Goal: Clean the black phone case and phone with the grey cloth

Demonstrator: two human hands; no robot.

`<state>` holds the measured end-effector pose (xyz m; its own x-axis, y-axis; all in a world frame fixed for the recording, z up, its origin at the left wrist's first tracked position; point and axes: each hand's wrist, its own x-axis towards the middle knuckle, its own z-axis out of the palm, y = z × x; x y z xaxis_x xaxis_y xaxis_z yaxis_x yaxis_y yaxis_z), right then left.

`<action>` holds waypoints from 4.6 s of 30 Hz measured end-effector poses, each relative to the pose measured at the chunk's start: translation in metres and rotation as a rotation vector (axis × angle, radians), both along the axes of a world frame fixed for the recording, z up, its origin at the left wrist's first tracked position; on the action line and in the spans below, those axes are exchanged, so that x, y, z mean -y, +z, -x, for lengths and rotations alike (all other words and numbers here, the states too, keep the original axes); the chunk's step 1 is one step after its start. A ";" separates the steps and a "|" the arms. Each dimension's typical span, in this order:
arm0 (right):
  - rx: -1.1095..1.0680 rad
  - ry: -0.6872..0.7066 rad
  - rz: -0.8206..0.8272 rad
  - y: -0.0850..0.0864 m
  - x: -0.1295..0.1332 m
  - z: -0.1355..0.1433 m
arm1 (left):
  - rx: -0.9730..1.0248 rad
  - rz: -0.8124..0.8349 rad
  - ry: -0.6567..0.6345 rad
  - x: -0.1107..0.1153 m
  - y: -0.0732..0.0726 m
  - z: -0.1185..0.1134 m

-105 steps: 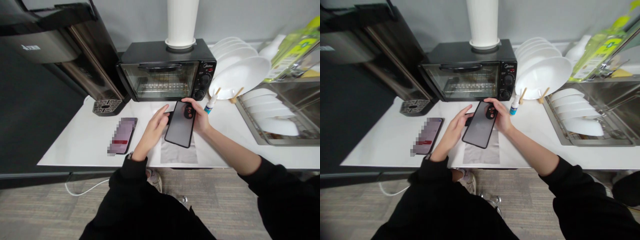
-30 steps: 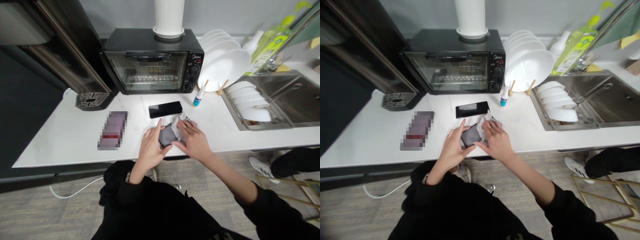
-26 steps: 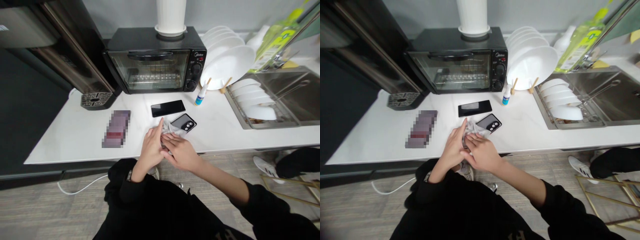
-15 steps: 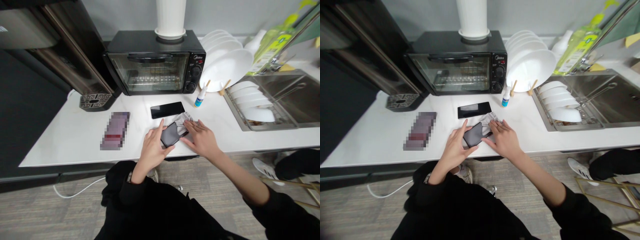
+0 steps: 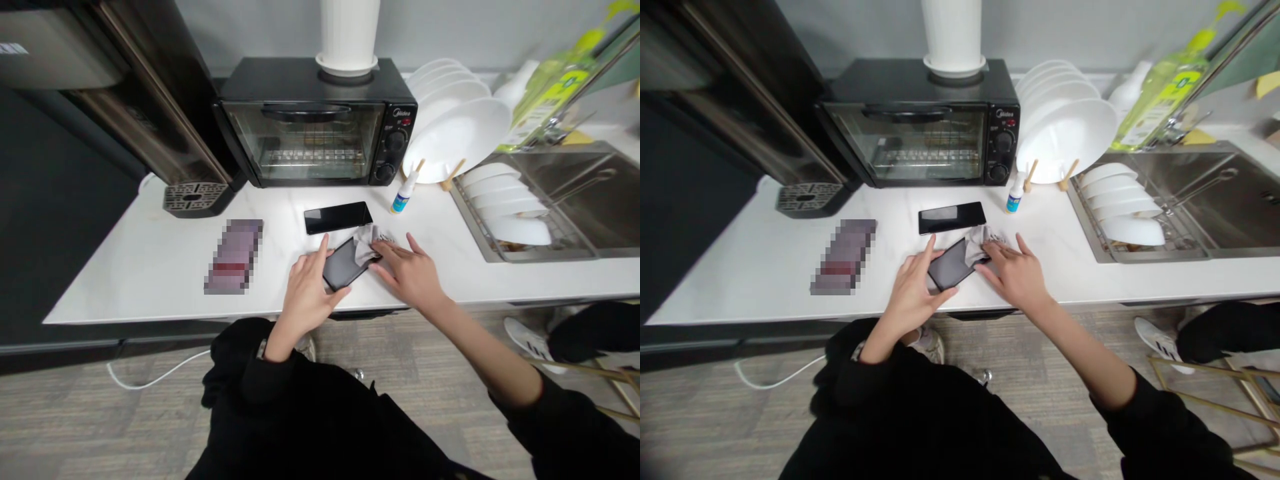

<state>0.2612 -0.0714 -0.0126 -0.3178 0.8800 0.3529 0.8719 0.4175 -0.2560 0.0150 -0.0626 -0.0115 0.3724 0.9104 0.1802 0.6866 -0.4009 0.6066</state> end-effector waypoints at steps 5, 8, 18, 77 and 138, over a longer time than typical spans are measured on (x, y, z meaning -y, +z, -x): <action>-0.072 0.044 -0.002 -0.007 0.005 0.056 | -0.015 -0.005 -0.044 -0.003 -0.002 0.002; -0.142 0.245 0.074 -0.005 0.023 0.075 | -0.043 -0.005 -0.047 -0.003 -0.005 0.005; -0.014 -0.041 -0.011 -0.004 -0.003 0.013 | -0.023 -0.002 -0.065 -0.006 0.001 0.005; -0.129 0.219 0.145 0.001 0.020 0.073 | -0.015 -0.025 -0.106 0.000 0.000 0.003; -0.107 0.173 0.041 -0.003 0.029 0.081 | -0.041 -0.038 -0.225 -0.019 -0.001 0.026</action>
